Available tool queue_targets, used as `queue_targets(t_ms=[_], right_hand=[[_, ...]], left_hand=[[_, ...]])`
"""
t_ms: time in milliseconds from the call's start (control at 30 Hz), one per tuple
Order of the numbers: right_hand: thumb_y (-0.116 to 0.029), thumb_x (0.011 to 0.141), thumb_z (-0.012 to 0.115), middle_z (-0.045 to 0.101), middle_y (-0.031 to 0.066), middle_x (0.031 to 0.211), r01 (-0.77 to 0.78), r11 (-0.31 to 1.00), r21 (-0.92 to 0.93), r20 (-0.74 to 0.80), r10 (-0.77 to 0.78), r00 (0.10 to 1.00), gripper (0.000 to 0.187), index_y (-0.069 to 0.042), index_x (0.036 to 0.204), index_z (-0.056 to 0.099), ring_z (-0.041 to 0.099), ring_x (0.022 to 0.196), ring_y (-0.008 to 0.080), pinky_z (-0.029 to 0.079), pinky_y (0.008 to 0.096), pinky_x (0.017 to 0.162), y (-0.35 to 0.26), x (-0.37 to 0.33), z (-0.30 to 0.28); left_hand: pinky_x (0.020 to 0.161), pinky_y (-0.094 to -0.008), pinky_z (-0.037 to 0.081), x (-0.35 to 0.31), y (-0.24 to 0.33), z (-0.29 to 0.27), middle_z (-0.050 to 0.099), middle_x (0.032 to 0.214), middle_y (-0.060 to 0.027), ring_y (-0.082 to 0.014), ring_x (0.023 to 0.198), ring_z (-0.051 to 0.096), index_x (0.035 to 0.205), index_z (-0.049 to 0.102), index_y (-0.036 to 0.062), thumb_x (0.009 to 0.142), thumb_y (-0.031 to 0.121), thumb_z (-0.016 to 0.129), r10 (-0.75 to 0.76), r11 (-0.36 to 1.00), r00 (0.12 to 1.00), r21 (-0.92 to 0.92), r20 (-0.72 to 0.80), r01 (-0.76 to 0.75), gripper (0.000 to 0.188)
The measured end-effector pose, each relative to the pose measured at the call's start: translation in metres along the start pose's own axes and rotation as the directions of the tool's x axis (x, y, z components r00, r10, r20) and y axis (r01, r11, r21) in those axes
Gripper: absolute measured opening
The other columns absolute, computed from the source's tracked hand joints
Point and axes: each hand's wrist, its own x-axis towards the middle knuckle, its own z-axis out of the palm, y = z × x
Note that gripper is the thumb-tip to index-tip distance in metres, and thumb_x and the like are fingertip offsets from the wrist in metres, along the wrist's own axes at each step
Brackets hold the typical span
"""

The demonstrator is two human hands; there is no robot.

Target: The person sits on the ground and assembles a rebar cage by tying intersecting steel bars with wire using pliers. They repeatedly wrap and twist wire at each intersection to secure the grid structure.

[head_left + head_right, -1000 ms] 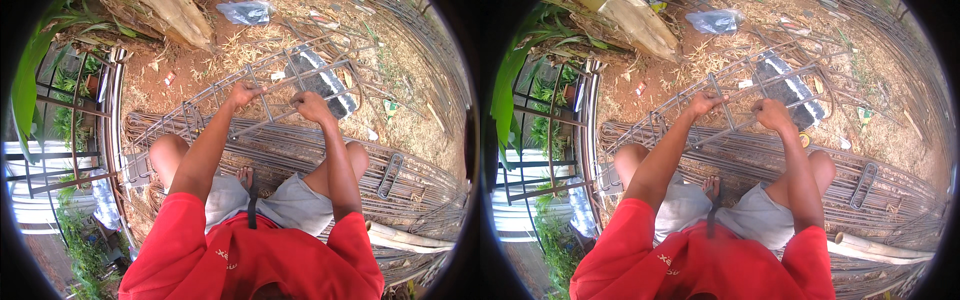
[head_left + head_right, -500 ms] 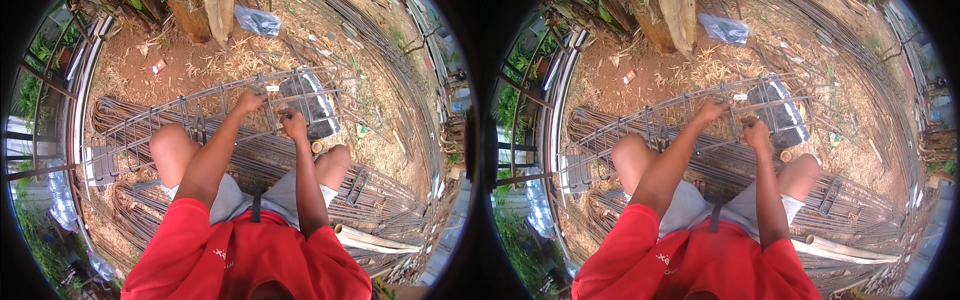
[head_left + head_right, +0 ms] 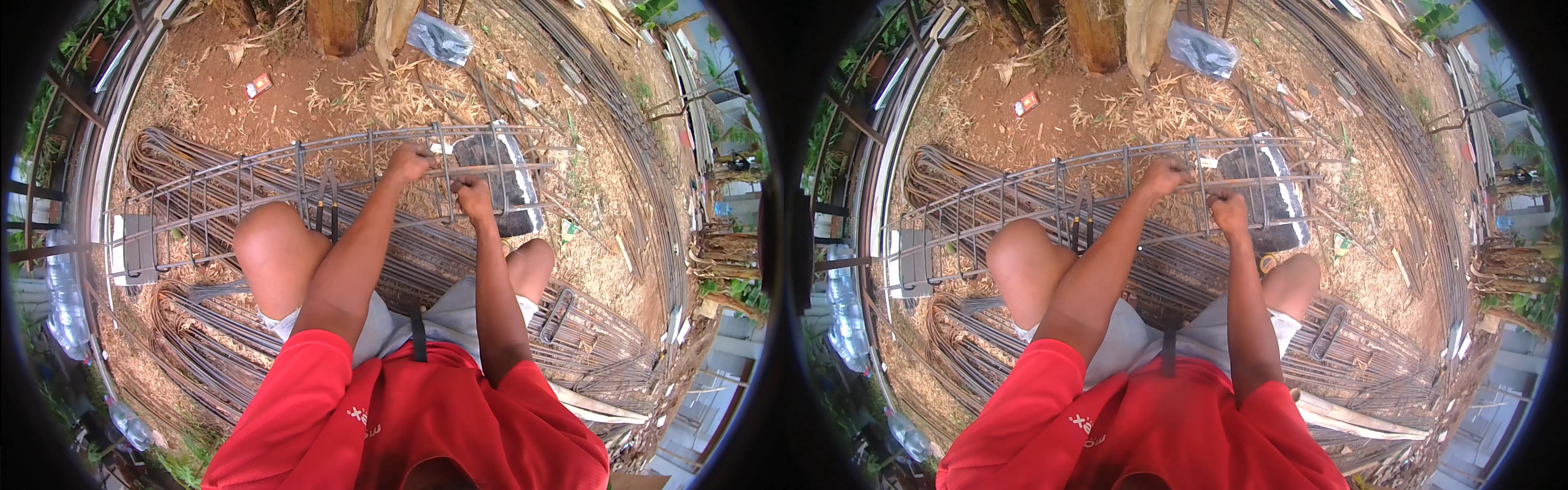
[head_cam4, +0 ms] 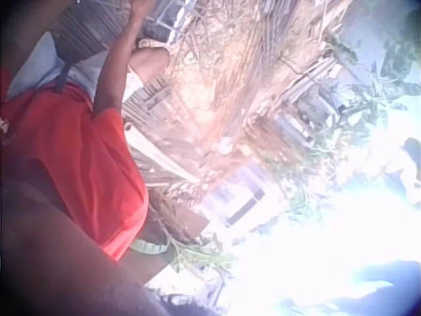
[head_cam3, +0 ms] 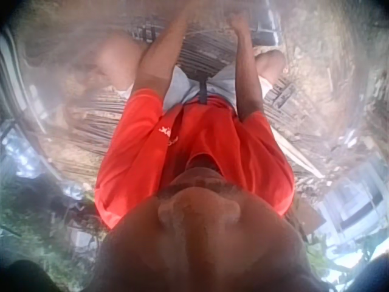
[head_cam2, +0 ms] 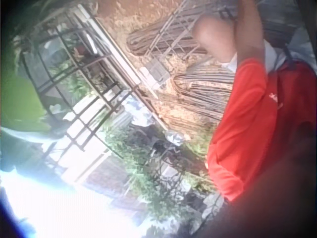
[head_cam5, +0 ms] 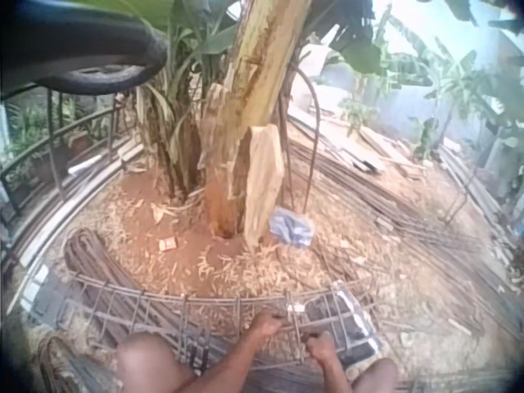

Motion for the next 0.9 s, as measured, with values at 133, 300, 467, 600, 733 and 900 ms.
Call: queue_targets(t_ms=[133,300,467,600,733,900], right_hand=[[-0.012,0.092,0.071,0.068,0.0052,0.078,0.001,0.997,-0.078,-0.023,-0.003,1.000,0.017,0.003,0.095,0.076,0.055,0.052,0.0112,0.038,0.0288,0.045,-0.004,0.013,0.002],[-0.014,0.095,0.071,0.065,0.0051,0.075,-0.140,0.934,0.329,0.114,0.108,0.988,0.018,0.004,0.093,0.073,0.053,0.050,0.0117,0.035,0.0291,0.041,-0.018,-0.007,-0.006],[-0.013,0.096,0.070,0.063,0.0055,0.076,-0.239,0.938,0.250,0.161,0.204,0.966,0.016,0.003,0.095,0.073,0.053,0.051,0.0114,0.036,0.0289,0.041,-0.033,-0.019,-0.019],[-0.009,0.095,0.066,0.061,0.0058,0.073,-0.170,0.919,0.357,0.084,0.150,0.985,0.017,0.006,0.091,0.073,0.053,0.051,0.0130,0.036,0.0312,0.042,-0.038,-0.017,-0.015],[-0.007,0.096,0.065,0.062,0.0056,0.073,-0.202,0.890,0.408,0.103,0.176,0.979,0.014,0.004,0.090,0.071,0.053,0.053,0.0133,0.038,0.0307,0.044,-0.038,-0.024,-0.009],[-0.008,0.100,0.066,0.063,0.0045,0.076,-0.185,0.822,0.539,0.050,0.188,0.981,0.012,0.002,0.094,0.070,0.056,0.056,0.0127,0.041,0.0293,0.047,-0.055,-0.030,-0.001]], left_hand=[[0.087,-0.0353,0.059,-0.010,0.007,0.000,0.080,0.101,-0.0116,-0.0196,0.096,0.075,0.107,0.080,-0.0012,0.092,0.020,0.087,0.062,0.995,0.998,0.083,-0.023,-0.060,0.027],[0.083,-0.0356,0.057,-0.020,0.002,0.004,0.080,0.096,-0.0088,-0.0181,0.087,0.071,0.102,0.082,0.0019,0.091,0.025,0.088,0.191,0.981,0.981,0.045,-0.024,-0.190,0.026],[0.082,-0.0340,0.057,-0.025,0.004,0.006,0.079,0.093,-0.0068,-0.0160,0.086,0.070,0.101,0.083,0.0026,0.091,0.024,0.089,0.228,0.970,0.973,0.093,-0.037,-0.224,0.024],[0.087,-0.0325,0.057,-0.028,0.014,0.008,0.079,0.098,-0.0068,-0.0149,0.094,0.071,0.104,0.083,0.0021,0.091,0.024,0.090,0.127,0.991,0.992,0.039,0.015,-0.127,0.026],[0.084,-0.0323,0.057,-0.027,0.011,0.012,0.079,0.096,-0.0064,-0.0139,0.092,0.071,0.101,0.083,0.0014,0.089,0.024,0.092,0.147,0.986,0.989,0.075,-0.003,-0.146,0.027],[0.082,-0.0336,0.057,-0.013,-0.005,0.017,0.080,0.093,-0.0064,-0.0158,0.088,0.072,0.099,0.085,0.0048,0.086,0.031,0.094,0.166,0.986,0.986,-0.015,-0.001,-0.166,0.031]])
